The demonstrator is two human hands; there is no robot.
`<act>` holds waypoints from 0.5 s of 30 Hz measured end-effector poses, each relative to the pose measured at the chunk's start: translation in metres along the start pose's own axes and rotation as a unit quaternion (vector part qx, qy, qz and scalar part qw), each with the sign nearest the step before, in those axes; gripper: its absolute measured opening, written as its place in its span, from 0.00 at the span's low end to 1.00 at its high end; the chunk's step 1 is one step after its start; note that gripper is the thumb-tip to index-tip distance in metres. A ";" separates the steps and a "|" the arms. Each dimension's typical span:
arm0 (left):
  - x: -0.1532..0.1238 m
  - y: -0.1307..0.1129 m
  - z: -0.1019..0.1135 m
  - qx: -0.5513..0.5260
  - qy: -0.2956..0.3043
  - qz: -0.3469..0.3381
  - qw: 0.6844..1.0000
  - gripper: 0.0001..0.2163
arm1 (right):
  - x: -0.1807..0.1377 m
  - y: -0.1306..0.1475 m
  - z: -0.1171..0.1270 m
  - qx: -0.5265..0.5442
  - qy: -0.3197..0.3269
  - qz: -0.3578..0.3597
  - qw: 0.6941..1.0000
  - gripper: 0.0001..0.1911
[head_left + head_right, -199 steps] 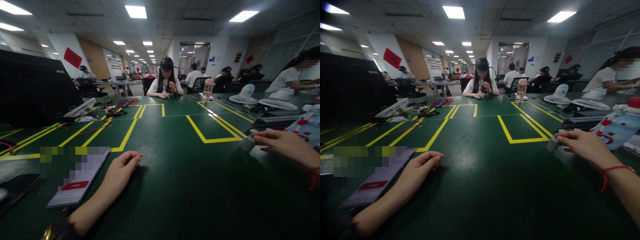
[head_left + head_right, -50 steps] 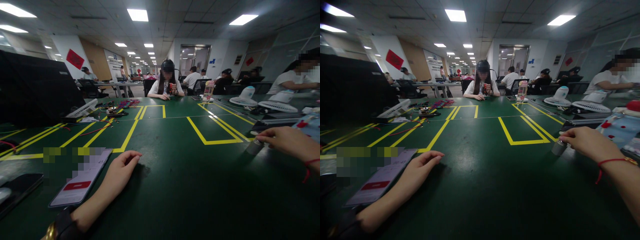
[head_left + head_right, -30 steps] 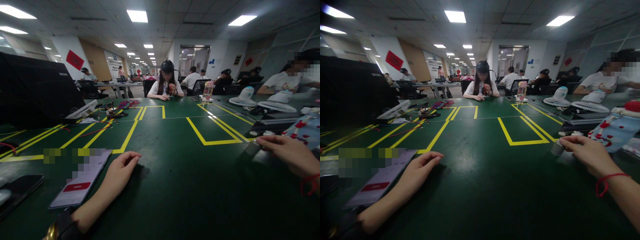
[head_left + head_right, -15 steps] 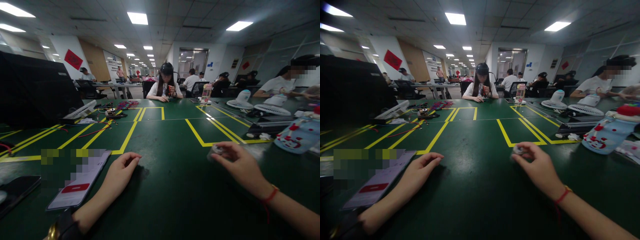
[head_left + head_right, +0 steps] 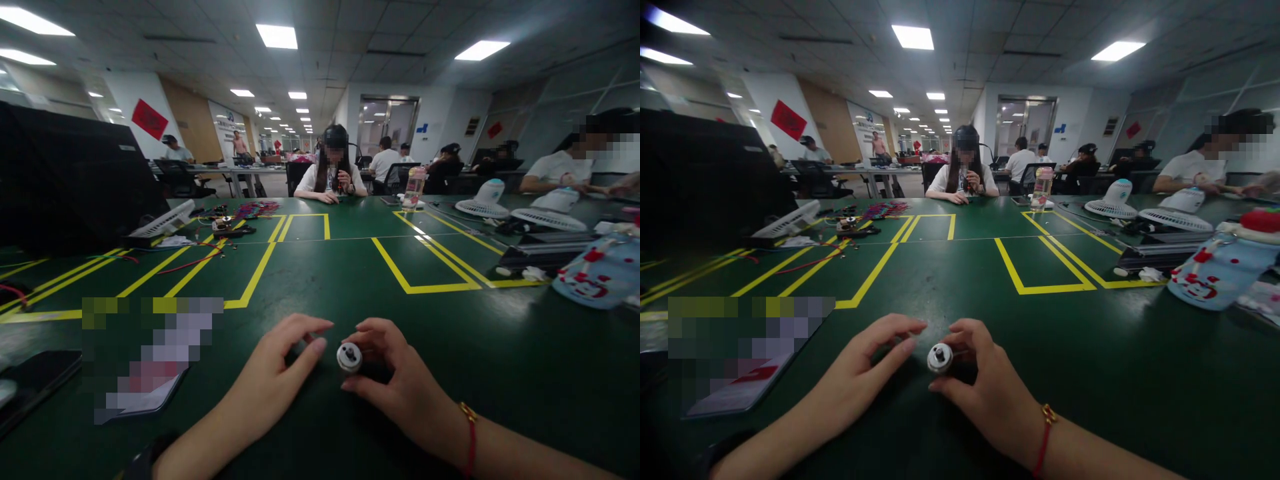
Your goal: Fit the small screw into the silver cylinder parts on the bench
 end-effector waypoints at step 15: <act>0.002 0.005 -0.015 0.145 0.068 0.032 0.987 0.07 | -0.004 0.011 0.009 -0.151 0.002 0.023 0.988 0.21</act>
Point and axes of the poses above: each hand's wrist, its own x-axis towards the middle knuckle, its own z-axis out of the back of the hand, y = z × x, the point moved 1 cm from there along x, towards the middle knuckle, and after that the axes turned 6 degrees about y, right-handed, at the moved point
